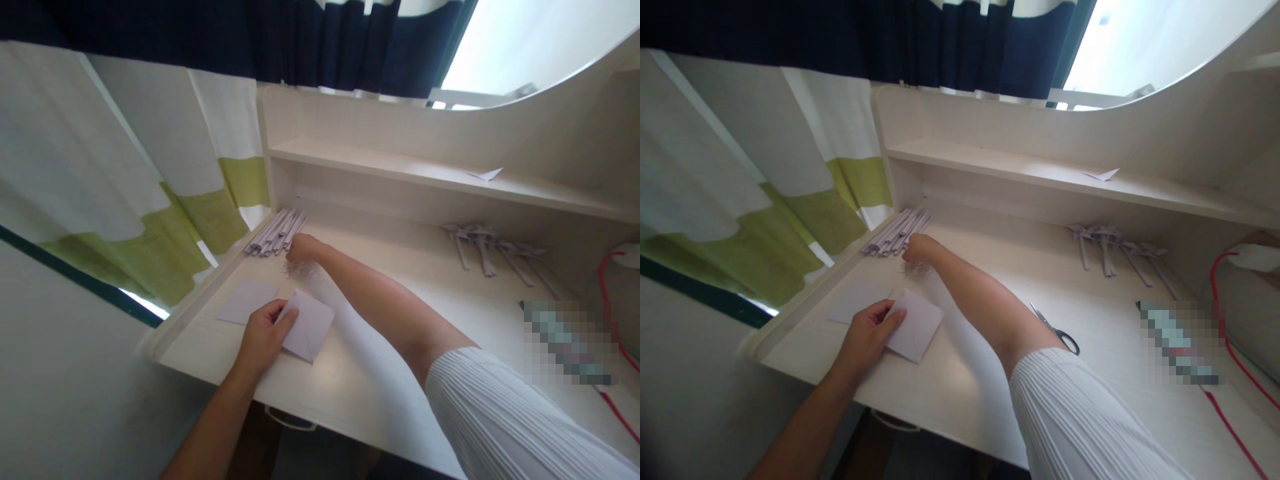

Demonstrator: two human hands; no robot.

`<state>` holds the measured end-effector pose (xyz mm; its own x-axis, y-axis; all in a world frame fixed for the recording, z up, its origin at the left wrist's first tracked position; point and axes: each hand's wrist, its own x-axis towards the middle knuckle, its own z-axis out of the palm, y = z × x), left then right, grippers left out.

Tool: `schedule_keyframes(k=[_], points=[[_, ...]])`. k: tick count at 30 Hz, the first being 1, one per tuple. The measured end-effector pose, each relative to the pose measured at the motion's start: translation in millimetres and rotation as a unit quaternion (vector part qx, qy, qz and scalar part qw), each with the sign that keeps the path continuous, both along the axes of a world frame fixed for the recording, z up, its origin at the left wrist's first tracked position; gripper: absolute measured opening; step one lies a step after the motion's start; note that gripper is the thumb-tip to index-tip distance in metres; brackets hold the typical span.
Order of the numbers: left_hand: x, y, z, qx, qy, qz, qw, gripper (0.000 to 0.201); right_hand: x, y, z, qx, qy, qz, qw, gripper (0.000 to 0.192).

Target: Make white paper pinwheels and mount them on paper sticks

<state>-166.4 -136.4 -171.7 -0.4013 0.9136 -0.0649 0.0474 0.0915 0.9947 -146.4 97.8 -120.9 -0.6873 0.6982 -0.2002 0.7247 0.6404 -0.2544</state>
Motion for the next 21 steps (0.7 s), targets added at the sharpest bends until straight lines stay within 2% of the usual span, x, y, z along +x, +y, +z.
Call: schedule_keyframes(k=[4,8,15,21], points=[[1.0,1.1,1.8,0.007,0.002,0.004,1.0,0.034,6.1,-1.5,4.4,-0.015,-0.01,0.041,0.999,0.035],[1.5,1.1,3.3,0.012,0.003,0.008,1.0,0.033,4.8,-4.2,-1.5,0.009,0.006,0.034,0.999,0.036],[1.3,-0.1,3.5,0.015,-0.002,0.009,1.0,0.035,-16.8,-4.8,-11.6,0.037,0.0,0.029,0.999,0.037],[-0.2,0.1,2.7,0.012,-0.012,0.005,1.0,0.034,-28.2,-0.6,-2.5,0.033,-0.067,0.077,0.994,0.038]])
